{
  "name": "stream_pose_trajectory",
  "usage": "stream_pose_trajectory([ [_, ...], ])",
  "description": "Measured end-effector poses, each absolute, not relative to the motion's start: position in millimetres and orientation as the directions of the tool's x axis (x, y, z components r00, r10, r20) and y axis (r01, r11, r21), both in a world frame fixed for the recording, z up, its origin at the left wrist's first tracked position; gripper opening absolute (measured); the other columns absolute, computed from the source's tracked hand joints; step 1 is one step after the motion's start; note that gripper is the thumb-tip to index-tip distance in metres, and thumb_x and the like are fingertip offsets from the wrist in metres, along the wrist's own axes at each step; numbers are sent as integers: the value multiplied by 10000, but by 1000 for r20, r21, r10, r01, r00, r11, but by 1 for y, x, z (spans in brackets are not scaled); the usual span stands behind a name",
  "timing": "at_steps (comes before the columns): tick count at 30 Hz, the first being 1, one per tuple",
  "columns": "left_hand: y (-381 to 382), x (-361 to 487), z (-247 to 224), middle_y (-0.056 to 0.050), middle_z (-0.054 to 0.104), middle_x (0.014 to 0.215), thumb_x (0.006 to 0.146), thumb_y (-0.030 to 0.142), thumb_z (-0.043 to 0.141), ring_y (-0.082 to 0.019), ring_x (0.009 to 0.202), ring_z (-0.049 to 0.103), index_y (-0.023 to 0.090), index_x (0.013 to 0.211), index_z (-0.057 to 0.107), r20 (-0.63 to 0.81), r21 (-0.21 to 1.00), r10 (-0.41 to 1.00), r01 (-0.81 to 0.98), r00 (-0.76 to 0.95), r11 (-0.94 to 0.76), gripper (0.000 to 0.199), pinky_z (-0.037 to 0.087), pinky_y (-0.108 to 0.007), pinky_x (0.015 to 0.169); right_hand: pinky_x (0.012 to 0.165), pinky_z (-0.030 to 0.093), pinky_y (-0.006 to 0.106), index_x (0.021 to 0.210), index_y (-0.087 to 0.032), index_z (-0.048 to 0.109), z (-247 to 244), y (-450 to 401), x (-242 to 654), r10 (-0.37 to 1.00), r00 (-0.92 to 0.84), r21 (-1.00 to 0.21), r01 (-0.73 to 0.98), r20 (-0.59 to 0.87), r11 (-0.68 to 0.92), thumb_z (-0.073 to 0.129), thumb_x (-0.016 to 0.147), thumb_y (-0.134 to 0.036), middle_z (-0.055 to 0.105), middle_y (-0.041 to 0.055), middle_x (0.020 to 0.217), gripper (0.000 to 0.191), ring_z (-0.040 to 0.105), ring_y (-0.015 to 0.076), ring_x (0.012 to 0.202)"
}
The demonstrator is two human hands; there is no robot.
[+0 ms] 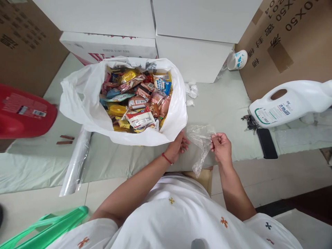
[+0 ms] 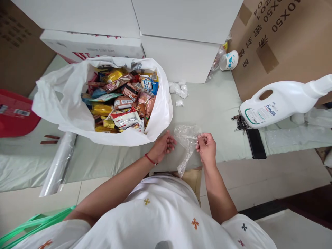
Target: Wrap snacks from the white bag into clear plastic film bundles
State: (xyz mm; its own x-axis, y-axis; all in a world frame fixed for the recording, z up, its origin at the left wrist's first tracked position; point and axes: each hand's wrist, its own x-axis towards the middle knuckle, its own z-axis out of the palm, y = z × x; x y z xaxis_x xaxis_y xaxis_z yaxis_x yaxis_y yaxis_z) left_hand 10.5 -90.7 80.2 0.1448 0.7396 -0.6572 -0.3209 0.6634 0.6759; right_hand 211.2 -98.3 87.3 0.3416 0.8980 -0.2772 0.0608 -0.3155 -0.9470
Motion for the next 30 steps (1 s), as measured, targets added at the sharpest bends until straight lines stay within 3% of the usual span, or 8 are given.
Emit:
stream_pose_trajectory([
  [3,-108,25,82,-65,647,780,851,836,477,-129,608,560,168,759,604,-682,663,695,-211,227,719,686,339,-236,475,434,409,264,926,-269,520,92,-102,198,911,357,-959,112,-205,-260,706,816,-573,576,-50,697,373,522,128,506],
  [6,-118,40,79,-25,609,741,756,724,699,-136,680,558,171,716,600,-606,754,766,-150,217,639,564,420,-241,555,444,432,262,956,-260,542,93,-103,193,934,319,-964,153,-162,-219,688,850,-555,597,-39,725,345,528,121,507],
  [11,-116,35,76,9,592,736,688,586,810,-106,702,559,176,718,550,-498,760,817,-308,290,573,487,442,-220,635,430,399,223,912,-243,580,99,-82,233,918,362,-979,62,-160,-195,813,752,-535,594,-52,688,406,502,96,501],
  [16,-112,33,73,2,611,767,706,575,788,-112,689,572,186,784,562,-471,763,847,-367,248,532,457,446,-236,653,694,617,330,960,-209,671,102,-87,252,883,242,-913,-181,-402,-366,670,727,-836,734,94,955,669,718,213,855],
  [20,-118,45,70,15,545,687,884,503,610,-126,654,511,203,721,526,-256,967,967,-3,-7,256,352,423,-265,673,598,594,333,899,-204,685,92,-118,216,798,180,-818,-131,-576,-561,382,763,-970,748,129,919,835,723,249,831],
  [24,-123,45,69,-8,576,763,938,416,562,-137,704,532,201,752,562,-58,968,998,244,-5,58,284,428,-275,709,569,499,289,735,-229,625,86,-129,198,896,179,-891,139,-407,-433,595,772,-848,669,31,693,621,621,190,656],
  [27,-117,33,66,3,569,714,910,489,595,-136,680,532,205,749,537,-168,985,986,47,26,166,331,452,-273,694,556,461,273,712,-227,620,89,-124,214,918,140,-906,162,-372,-391,774,704,-715,646,2,658,511,566,161,609],
  [30,-107,17,64,-4,607,746,803,570,712,-127,685,573,204,748,508,-410,872,907,-248,98,422,422,465,-240,628,551,464,271,736,-233,617,93,-121,233,894,150,-898,63,-422,-434,806,697,-661,670,10,689,469,613,181,653],
])
